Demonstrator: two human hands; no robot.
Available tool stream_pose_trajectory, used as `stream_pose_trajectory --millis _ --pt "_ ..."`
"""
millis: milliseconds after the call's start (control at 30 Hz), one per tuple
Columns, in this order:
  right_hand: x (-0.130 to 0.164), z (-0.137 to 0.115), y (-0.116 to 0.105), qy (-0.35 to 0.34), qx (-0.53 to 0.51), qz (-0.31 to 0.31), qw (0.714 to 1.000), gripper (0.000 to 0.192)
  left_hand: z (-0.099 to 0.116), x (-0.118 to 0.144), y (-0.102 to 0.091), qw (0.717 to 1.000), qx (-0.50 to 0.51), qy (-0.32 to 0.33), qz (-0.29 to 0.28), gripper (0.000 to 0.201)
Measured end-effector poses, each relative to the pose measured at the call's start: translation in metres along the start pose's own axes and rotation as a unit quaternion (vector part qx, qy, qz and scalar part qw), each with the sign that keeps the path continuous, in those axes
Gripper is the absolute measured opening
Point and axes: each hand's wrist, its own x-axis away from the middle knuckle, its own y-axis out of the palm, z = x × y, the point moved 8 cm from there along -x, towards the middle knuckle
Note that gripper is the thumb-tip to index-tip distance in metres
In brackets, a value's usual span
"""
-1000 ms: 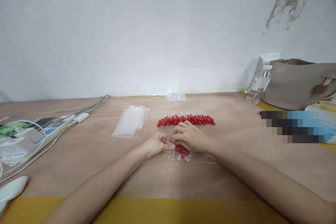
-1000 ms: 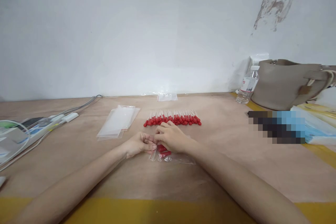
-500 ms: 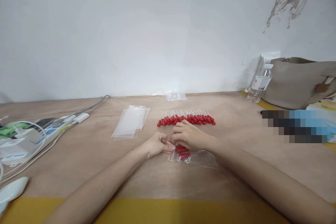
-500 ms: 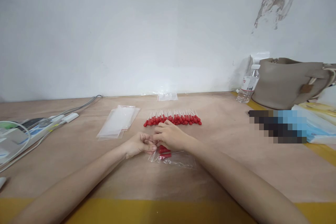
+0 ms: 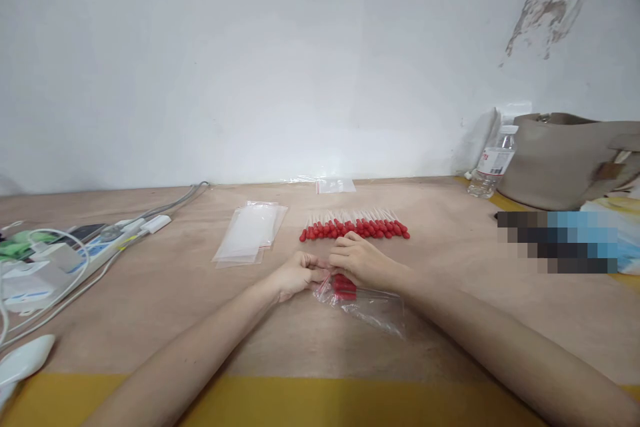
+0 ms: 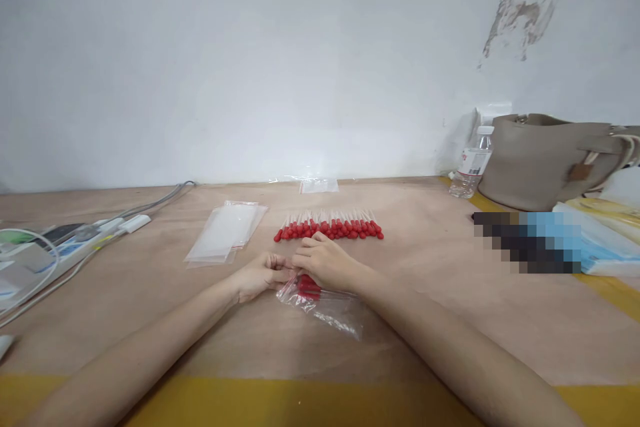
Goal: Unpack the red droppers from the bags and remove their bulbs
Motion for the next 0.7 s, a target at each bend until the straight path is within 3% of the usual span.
stream_pose_trajectory --millis 233,400,533,700 --pt "0.006 0.002 0.004 -0.001 -0.011 0.077 0.997 0.02 0.001 0.0 -0.002 0.999 -0.009 0.026 0.022 0.038" --pt "0.006 -0.002 0.003 -0.007 -0.012 0.069 0.998 0.022 0.002 -0.002 -0.007 0.995 -0.047 0.063 0.068 0.029" --pt "0.006 0.0 -0.01 0.007 -0.062 0.08 0.995 0.021 0.004 -0.002 -0.016 0.981 -0.103 0.106 0.129 0.027" --pt "0.008 0.007 -0.022 0.047 -0.143 0.073 0.986 0.015 0.012 0.001 -0.016 0.968 -0.148 0.161 0.121 0.019"
